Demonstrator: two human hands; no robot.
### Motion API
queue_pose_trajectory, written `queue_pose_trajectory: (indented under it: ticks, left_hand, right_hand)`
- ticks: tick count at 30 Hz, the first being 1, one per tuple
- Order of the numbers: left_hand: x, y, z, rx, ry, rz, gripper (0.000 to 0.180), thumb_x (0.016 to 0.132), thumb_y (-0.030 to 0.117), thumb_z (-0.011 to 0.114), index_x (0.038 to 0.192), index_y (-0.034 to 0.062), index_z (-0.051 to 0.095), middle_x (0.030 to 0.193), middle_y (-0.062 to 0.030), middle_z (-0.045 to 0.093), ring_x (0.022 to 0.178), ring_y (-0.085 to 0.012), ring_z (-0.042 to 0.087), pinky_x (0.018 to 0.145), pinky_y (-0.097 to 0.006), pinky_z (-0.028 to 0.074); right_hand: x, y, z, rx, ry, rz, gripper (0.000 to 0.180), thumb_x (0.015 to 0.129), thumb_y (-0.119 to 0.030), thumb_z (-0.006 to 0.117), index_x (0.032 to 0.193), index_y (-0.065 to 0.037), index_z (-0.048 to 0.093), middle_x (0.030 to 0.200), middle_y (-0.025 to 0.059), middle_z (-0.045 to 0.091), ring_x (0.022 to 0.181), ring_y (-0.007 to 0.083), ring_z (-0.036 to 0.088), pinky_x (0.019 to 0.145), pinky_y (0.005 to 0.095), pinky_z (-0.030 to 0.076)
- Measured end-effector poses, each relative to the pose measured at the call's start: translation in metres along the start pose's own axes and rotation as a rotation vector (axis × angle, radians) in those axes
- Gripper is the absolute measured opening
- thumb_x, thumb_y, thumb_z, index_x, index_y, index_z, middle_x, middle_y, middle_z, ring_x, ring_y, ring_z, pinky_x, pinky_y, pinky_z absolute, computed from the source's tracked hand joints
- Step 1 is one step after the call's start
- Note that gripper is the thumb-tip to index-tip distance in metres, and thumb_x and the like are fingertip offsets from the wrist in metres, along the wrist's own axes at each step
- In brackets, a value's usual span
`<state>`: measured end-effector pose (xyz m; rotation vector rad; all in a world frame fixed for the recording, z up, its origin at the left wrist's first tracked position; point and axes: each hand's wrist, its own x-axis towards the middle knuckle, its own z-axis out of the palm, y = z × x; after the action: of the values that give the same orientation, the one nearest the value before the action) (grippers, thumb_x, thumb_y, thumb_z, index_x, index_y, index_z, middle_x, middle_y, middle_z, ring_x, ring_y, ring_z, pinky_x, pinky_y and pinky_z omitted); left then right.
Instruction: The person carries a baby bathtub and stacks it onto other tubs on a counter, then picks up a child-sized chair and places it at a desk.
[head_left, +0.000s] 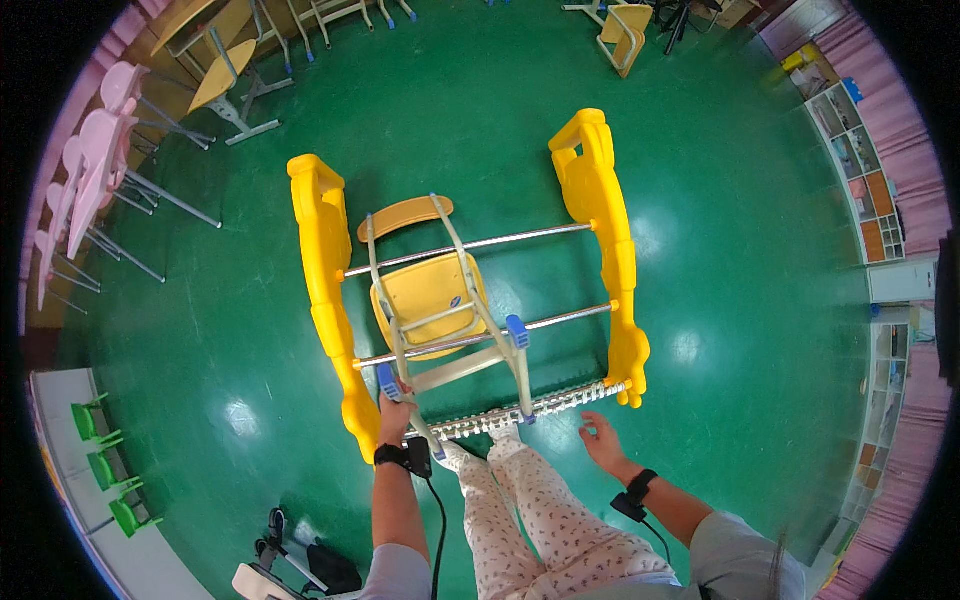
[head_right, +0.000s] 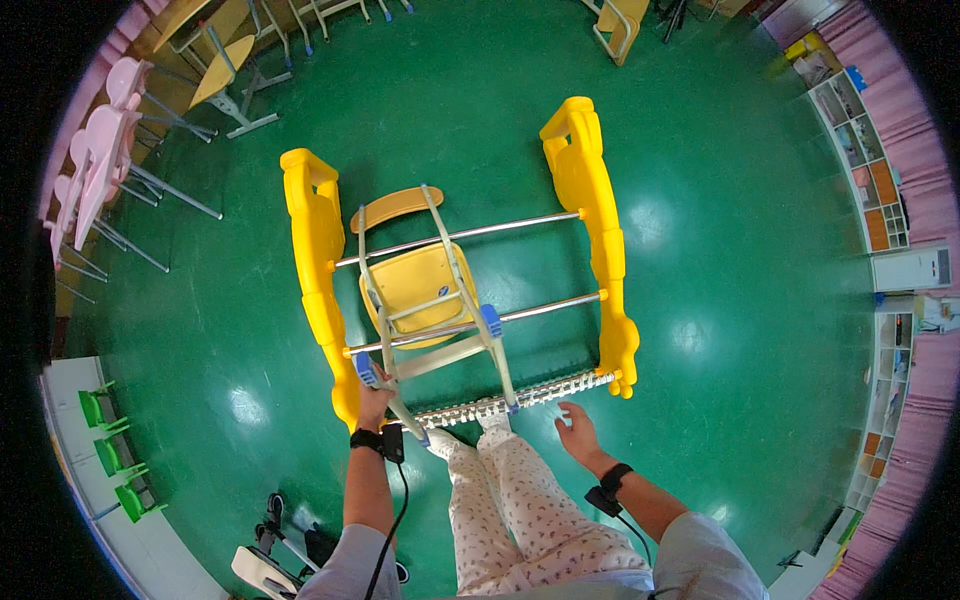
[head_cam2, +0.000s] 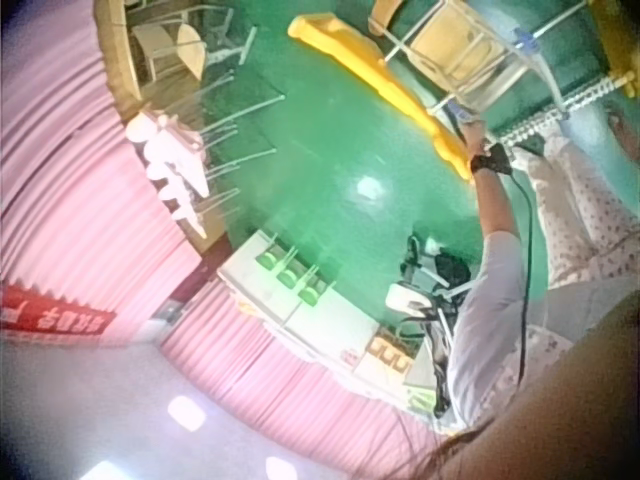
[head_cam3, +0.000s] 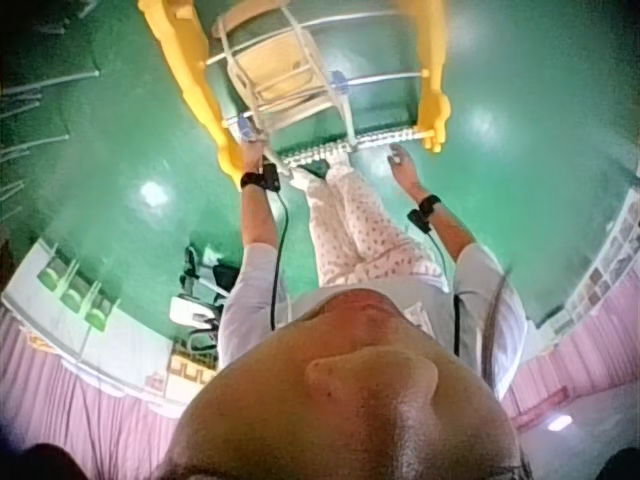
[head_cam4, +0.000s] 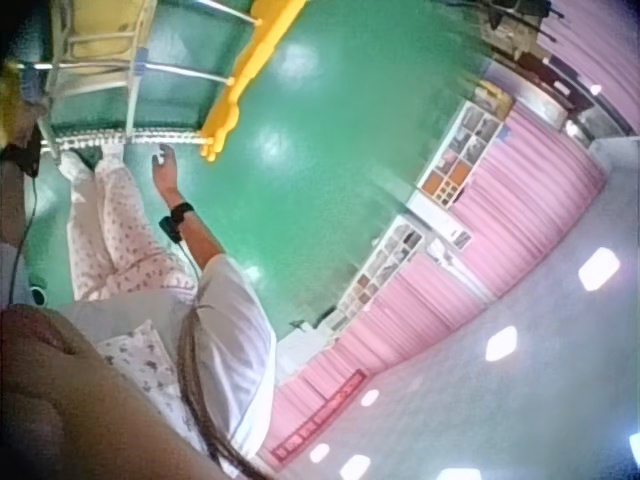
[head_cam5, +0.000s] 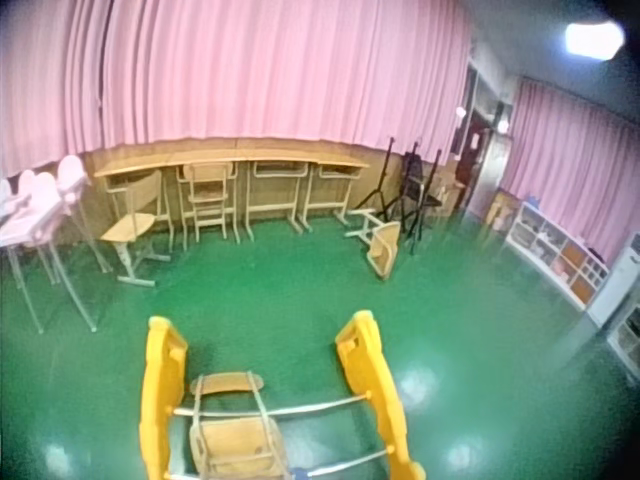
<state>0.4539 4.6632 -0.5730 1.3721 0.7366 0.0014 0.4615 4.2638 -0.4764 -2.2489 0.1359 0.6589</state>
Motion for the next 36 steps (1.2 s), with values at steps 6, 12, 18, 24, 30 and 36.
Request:
queue_pose_trajectory:
  ticks: [6,12,18,24,30,36]
  left_hand:
    - [-0.033,-0.044,0.006,-0.053,0.006,0.067,0.052,0.048,-0.015,0.054,0.094,0.0069,0.045,0.082,-0.0016,0.048,0.081,-0.0165,0.051,0.073,-0.029,0.042]
    - [-0.053,-0.042,0.019,0.041,-0.015,-0.006,0.047,0.052,-0.014,0.059,0.091,0.0073,0.045,0.084,-0.0016,0.050,0.083,-0.0162,0.053,0.073,-0.029,0.043]
    - [-0.082,-0.061,-0.013,0.322,-0.043,0.099,0.048,0.055,-0.008,0.068,0.097,0.0067,0.048,0.088,-0.0033,0.056,0.086,-0.0180,0.055,0.074,-0.029,0.044]
    - [-0.093,-0.073,-0.023,0.404,-0.158,0.006,0.060,0.061,-0.003,0.068,0.116,0.0066,0.044,0.103,-0.0091,0.058,0.099,-0.0239,0.056,0.082,-0.032,0.044]
    - [-0.106,-0.115,-0.064,0.081,-0.020,-0.026,0.038,0.080,0.000,0.048,0.116,0.0092,0.048,0.101,-0.0068,0.058,0.095,-0.0212,0.056,0.081,-0.029,0.044]
    - [-0.090,-0.067,-0.060,-0.305,-0.141,-0.630,0.033,0.087,0.030,0.038,0.113,0.0168,0.054,0.108,-0.0030,0.054,0.096,-0.0214,0.055,0.078,-0.043,0.046]
  right_hand:
    - [0.072,-0.053,0.010,0.129,0.172,-0.176,0.038,0.084,-0.015,0.053,0.118,-0.002,0.042,0.113,0.0144,0.049,0.096,0.0230,0.051,0.068,0.0291,0.046]
    - [0.081,-0.058,0.016,0.151,0.049,-0.154,0.043,0.090,-0.022,0.042,0.128,-0.002,0.034,0.126,0.0152,0.041,0.110,0.0247,0.044,0.092,0.0315,0.036]
    - [0.086,-0.086,0.019,0.329,-0.142,-0.150,0.045,0.095,-0.032,0.024,0.129,-0.004,0.035,0.133,0.0106,0.035,0.122,0.0222,0.033,0.103,0.0306,0.021]
    - [0.091,-0.076,0.029,0.189,-0.447,-0.157,0.045,0.094,-0.036,0.028,0.112,-0.003,0.054,0.121,0.0107,0.047,0.112,0.0187,0.042,0.096,0.0286,0.030]
    - [0.098,-0.094,0.066,0.187,-0.368,-0.037,0.033,0.091,-0.029,0.040,0.103,-0.005,0.059,0.092,0.0057,0.060,0.087,0.0123,0.054,0.079,0.0244,0.041]
    - [0.098,-0.056,0.083,-0.059,-0.322,-0.013,0.025,0.082,-0.026,0.054,0.092,-0.004,0.063,0.073,0.0045,0.063,0.066,0.0133,0.059,0.062,0.0268,0.046]
